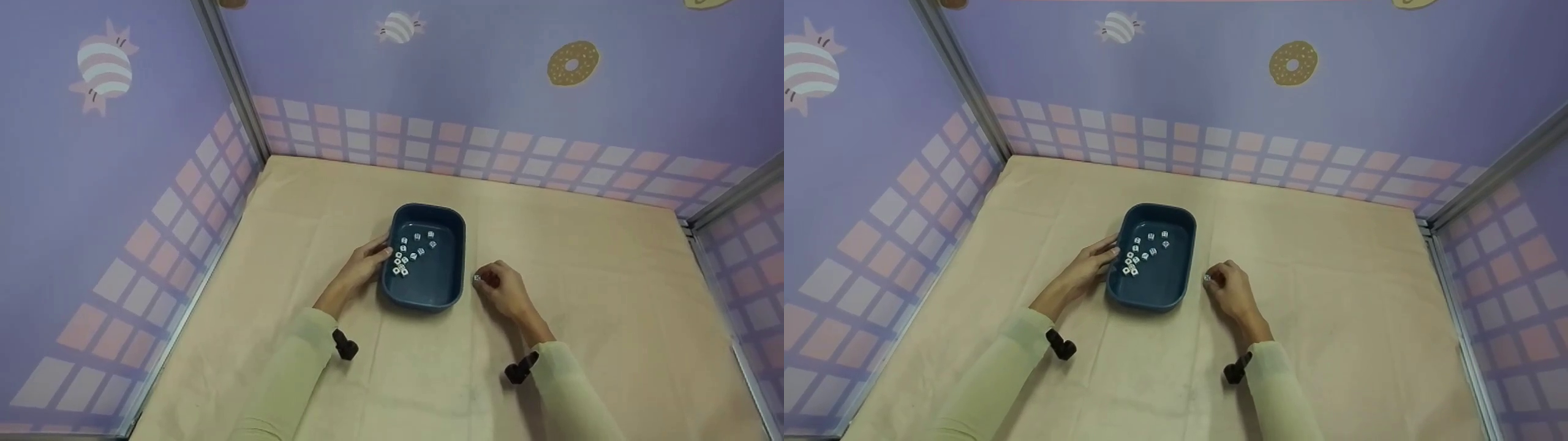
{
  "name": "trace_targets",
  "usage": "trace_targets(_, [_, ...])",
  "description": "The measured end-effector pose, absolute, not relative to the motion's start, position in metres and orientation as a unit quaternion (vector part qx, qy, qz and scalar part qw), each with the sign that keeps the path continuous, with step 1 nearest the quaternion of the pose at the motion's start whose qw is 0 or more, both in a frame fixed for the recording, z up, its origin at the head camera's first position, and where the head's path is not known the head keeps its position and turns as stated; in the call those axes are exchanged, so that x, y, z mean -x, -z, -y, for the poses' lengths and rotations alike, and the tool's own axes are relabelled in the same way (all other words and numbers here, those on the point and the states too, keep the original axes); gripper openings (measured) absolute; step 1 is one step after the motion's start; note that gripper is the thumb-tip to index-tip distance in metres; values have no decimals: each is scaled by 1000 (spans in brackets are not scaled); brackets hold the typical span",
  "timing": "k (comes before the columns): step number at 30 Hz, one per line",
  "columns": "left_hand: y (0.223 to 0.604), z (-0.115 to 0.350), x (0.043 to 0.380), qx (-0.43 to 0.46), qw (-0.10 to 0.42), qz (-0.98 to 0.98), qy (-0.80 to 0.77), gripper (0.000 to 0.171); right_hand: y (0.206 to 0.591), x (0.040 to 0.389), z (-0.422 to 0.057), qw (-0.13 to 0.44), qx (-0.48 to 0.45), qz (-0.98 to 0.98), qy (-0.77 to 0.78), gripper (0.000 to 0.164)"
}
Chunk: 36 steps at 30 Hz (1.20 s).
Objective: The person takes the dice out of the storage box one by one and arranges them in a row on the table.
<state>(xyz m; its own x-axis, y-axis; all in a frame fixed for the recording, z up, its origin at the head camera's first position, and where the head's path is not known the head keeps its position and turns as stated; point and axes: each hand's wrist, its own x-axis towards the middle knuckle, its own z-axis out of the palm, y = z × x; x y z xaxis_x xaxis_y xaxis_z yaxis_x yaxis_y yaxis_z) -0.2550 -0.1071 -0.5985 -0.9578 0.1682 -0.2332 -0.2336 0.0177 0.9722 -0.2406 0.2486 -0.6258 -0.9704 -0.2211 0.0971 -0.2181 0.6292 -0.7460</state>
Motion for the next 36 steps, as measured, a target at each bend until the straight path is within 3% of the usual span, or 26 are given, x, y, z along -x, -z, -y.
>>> trace_targets(21, [600,110,255,23,158,-685,-711,54,621,245,-256,39,153,-905,394,12])
trace_targets(36, [600,111,255,33,170,-680,-712,55,611,245,-257,35,158,-908,387,13])
